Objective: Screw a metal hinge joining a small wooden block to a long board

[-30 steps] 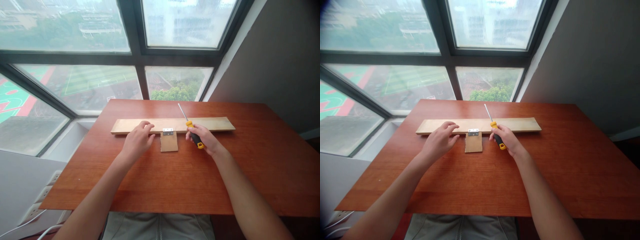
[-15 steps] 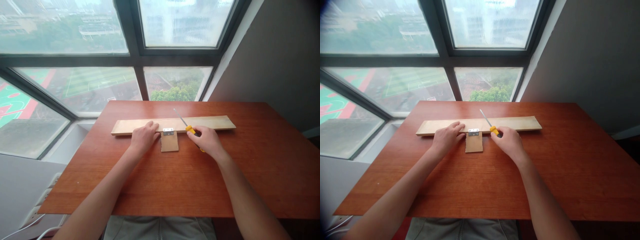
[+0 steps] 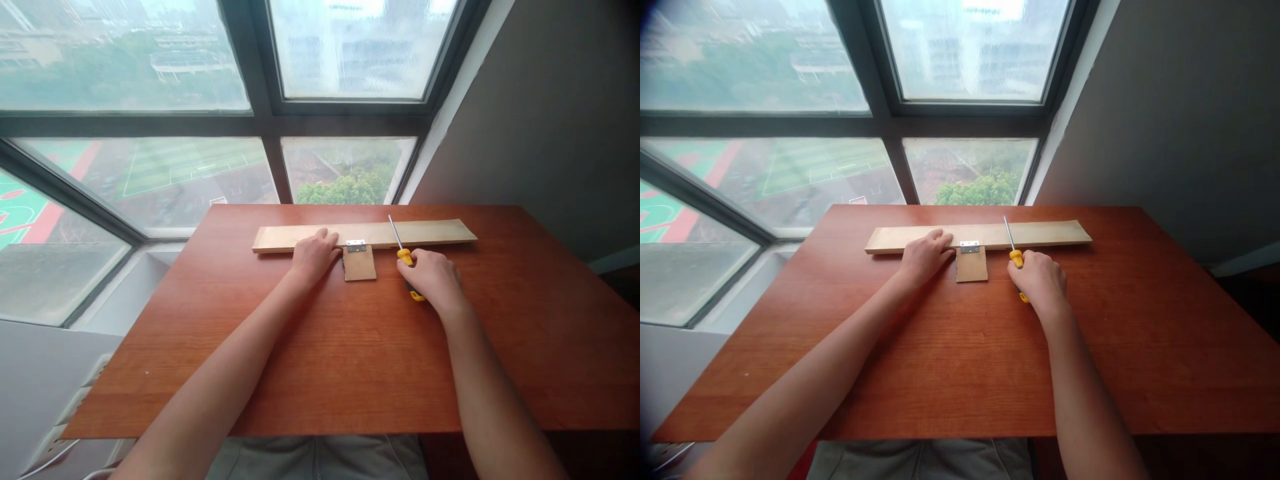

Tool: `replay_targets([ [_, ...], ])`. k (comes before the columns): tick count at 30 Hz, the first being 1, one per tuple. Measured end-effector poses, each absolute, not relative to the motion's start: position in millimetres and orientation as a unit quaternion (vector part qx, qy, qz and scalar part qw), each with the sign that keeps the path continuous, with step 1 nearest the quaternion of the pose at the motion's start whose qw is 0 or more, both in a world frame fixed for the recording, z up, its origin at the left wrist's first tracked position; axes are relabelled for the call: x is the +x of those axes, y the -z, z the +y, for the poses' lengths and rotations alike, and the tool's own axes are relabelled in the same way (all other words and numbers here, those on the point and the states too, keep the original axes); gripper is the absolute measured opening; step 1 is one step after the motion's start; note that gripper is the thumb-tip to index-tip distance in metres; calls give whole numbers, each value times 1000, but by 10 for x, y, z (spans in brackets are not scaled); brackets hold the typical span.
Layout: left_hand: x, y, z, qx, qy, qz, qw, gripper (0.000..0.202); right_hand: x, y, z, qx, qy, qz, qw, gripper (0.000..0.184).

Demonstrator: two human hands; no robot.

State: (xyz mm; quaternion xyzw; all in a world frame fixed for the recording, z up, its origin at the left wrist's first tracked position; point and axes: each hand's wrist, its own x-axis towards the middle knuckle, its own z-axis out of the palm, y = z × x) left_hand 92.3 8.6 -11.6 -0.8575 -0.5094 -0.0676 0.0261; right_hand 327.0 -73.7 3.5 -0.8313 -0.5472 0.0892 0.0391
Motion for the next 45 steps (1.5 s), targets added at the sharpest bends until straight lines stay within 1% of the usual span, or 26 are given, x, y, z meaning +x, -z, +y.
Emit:
replay_targets([
  [5, 1051, 130, 178, -863, 73, -500, 12, 24, 3286, -43, -727, -839, -96, -536, 3, 46],
  [13, 1089, 182, 160, -864, 93, -494, 15, 25, 3254, -6, -723, -841, -100, -532, -11, 51],
  [18, 1036, 209, 59, -848, 167, -503, 0, 44, 3260, -18, -729, -846, -96, -525, 0, 57],
  [19, 1022, 209, 27, -843, 184, -506, -4, 45, 3262, -21, -729, -846, -95, -525, 2, 57],
  [21, 993, 204, -44, -834, 208, -511, -18, 41, 3265, -24, -730, -844, -95, -527, 4, 55],
  [25, 925, 196, -156, -831, 222, -508, -44, 22, 3249, -16, -725, -840, -90, -535, 7, 48],
  [27, 886, 206, -180, -837, 224, -497, -53, 17, 3225, -8, -716, -838, -88, -538, 12, 47],
  [30, 833, 228, -185, -845, 221, -480, -80, 16, 3179, 3, -704, -833, -90, -545, 22, 45],
  [36, 791, 198, -224, -861, 206, -438, -156, 20, 3136, 16, -690, -834, -86, -544, 39, 46],
  [41, 728, 160, -331, -879, 187, -411, -154, 20, 3116, 30, -692, -834, -78, -544, 52, 46],
  [45, 665, 236, -379, -865, 220, -418, -169, 18, 3097, 37, -700, -833, -70, -546, 60, 45],
])
